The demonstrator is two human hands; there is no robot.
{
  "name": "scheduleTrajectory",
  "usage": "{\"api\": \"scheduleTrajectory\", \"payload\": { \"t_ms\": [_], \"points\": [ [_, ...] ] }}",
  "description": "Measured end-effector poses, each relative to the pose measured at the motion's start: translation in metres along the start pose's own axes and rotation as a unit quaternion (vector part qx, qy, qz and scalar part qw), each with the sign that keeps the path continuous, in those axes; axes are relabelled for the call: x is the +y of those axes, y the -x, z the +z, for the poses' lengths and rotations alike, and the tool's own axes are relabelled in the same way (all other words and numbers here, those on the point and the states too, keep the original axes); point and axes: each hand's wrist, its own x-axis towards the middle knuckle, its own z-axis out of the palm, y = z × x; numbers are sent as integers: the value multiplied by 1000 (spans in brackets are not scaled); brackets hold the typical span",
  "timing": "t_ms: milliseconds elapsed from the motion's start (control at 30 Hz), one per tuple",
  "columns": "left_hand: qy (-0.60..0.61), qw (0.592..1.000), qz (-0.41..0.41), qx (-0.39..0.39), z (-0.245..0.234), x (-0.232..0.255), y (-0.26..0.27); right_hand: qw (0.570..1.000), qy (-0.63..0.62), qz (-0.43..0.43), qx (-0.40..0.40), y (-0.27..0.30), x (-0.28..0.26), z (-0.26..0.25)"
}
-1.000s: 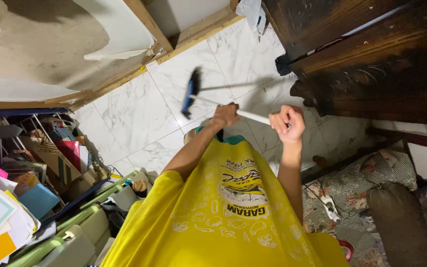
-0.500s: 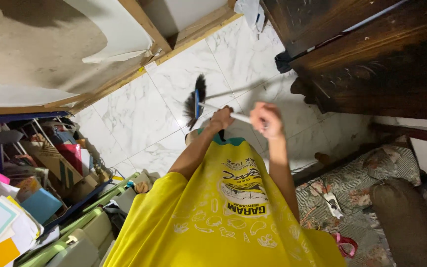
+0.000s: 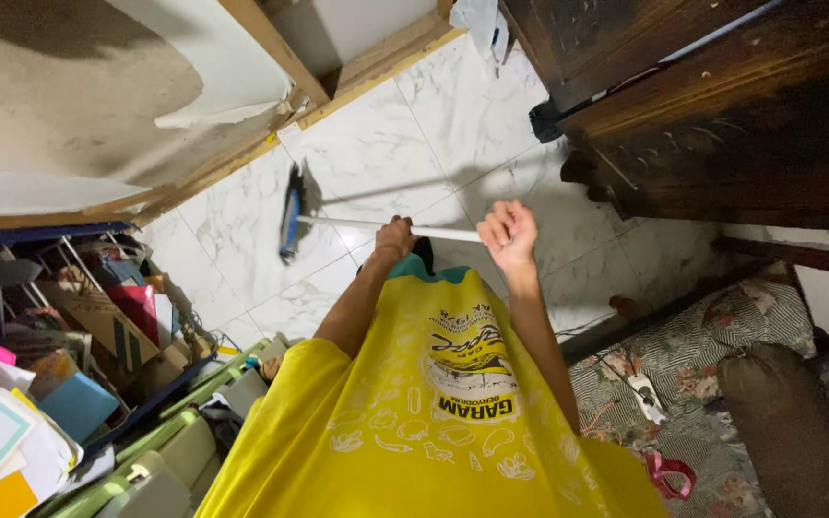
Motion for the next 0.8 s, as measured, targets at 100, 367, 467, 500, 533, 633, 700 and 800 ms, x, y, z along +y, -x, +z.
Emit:
{"api": "scheduleTrajectory", "payload": {
  "t_ms": [100, 367, 467, 500, 533, 633, 700, 800],
  "points": [
    [50, 999, 11, 2, -4, 17, 0, 993, 100, 11, -63, 0, -10, 36],
    [26, 991, 122, -55, -70, 113, 32, 984, 138, -84, -72, 18, -75, 40],
    [-10, 991, 105, -82, -66, 96, 30, 990, 79, -112, -42, 20, -70, 26],
    [-19, 992, 89, -90, -60, 86, 27, 992, 44, -118, -21, 19, -63, 17],
    [-19, 992, 87, -90, -48, 66, 23, 992, 43, -116, -22, 17, -49, 6],
    [-35, 997, 41, -61, -26, 20, 21, 996, 47, -64, 46, 15, -11, -8],
    [-61, 998, 25, -13, -21, 16, 24, 999, 39, -6, 30, 18, -6, 1],
    [-42, 999, 27, 2, -5, 17, 5, 998, 66, -14, 5, 17, -20, 24]
  ]
}}
